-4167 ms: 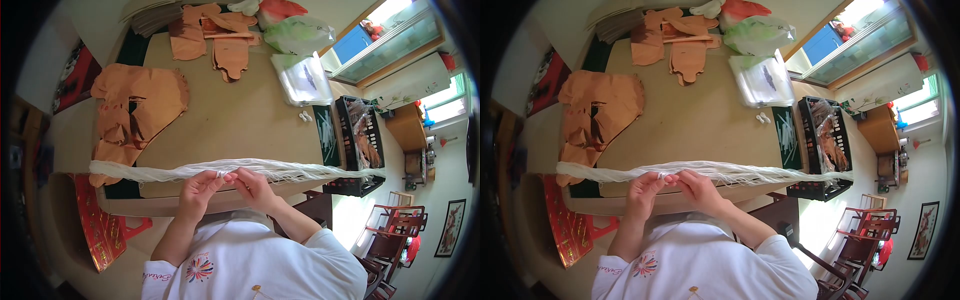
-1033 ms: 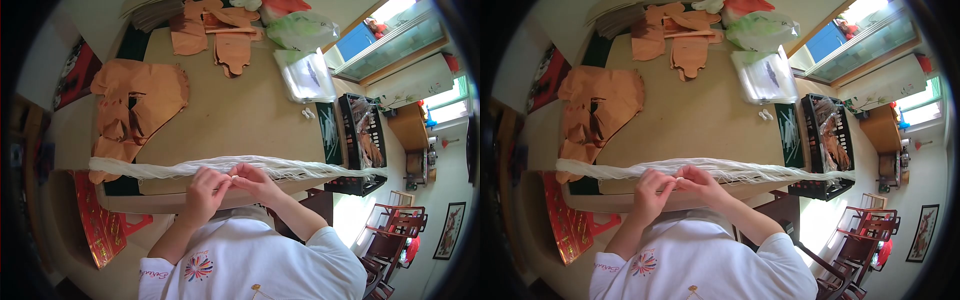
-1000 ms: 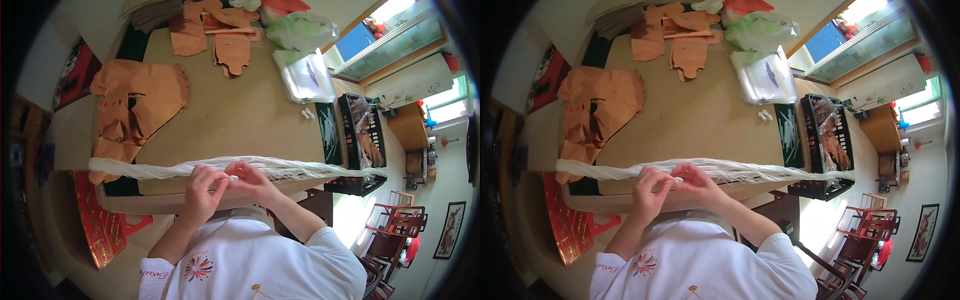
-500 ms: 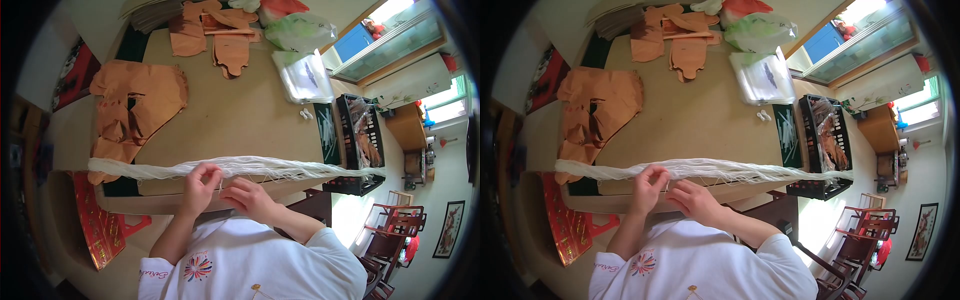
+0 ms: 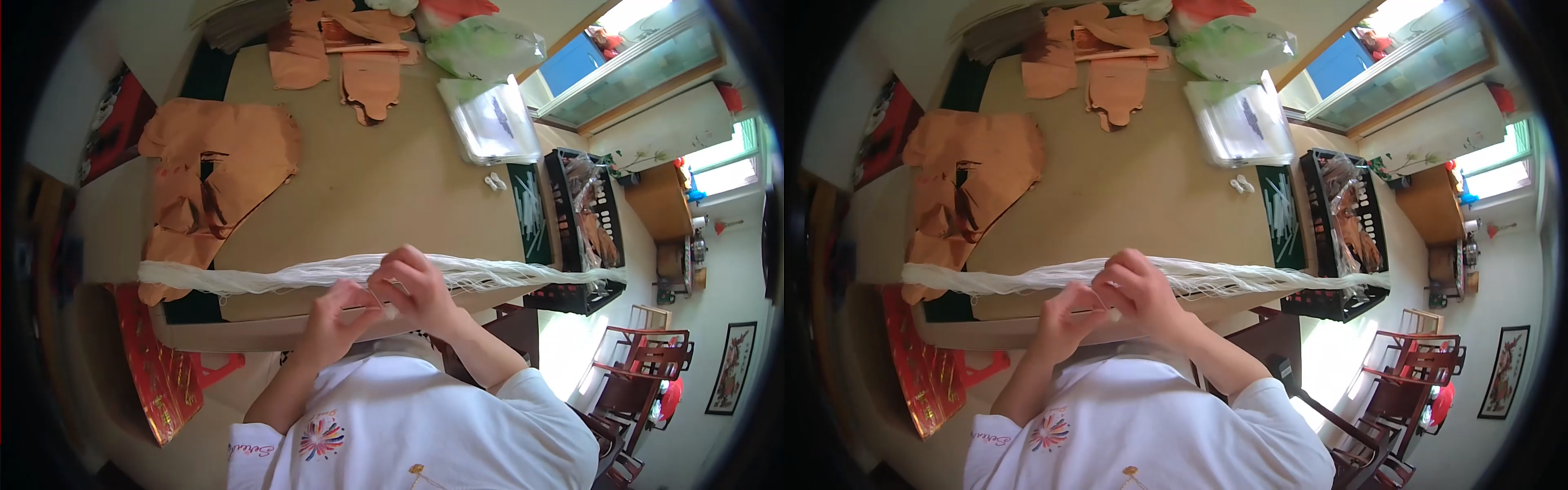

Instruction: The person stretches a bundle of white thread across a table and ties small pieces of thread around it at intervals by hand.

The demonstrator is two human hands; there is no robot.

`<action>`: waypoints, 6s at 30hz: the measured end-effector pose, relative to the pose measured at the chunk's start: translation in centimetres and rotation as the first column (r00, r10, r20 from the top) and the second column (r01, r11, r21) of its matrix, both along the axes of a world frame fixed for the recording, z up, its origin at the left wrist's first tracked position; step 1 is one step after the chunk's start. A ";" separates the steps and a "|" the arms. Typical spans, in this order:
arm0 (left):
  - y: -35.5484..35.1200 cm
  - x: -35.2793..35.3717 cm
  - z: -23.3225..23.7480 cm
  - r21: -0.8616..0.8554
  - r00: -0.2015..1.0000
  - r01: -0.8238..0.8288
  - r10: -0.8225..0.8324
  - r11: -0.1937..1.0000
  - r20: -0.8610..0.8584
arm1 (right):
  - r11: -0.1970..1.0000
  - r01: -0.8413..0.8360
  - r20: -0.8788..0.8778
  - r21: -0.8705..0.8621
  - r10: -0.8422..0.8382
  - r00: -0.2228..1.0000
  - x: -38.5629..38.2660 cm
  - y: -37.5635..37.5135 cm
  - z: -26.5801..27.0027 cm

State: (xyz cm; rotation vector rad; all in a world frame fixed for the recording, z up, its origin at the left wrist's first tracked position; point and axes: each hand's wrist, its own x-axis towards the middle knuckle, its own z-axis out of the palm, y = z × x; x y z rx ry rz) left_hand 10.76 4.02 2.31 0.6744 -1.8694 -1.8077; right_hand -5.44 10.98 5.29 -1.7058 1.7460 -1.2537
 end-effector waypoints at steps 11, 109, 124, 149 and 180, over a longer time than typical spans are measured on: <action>-0.9 0.0 -0.7 -0.342 0.984 -0.163 0.176 0.925 0.007 | 0.995 -0.089 0.075 0.035 0.086 0.993 0.7 0.4 -1.0; -7.5 8.0 4.0 -0.113 0.877 -0.437 0.451 0.892 0.168 | 0.974 0.052 0.298 0.218 -0.118 0.947 -5.4 0.4 -1.0; -5.0 1.2 2.2 -0.248 0.892 -0.434 0.373 0.866 -0.257 | 0.904 -0.401 -0.182 0.149 0.424 0.887 -0.1 2.2 -1.4; -2.0 0.6 1.2 0.127 0.975 -0.097 0.120 0.987 -0.188 | 0.951 -0.308 -0.288 0.016 0.299 0.910 0.2 1.1 -1.3; -1.8 0.2 1.3 -0.103 0.994 -0.094 0.086 0.990 -0.072 | 0.962 -0.270 -0.220 0.036 0.271 0.937 1.1 0.5 -2.1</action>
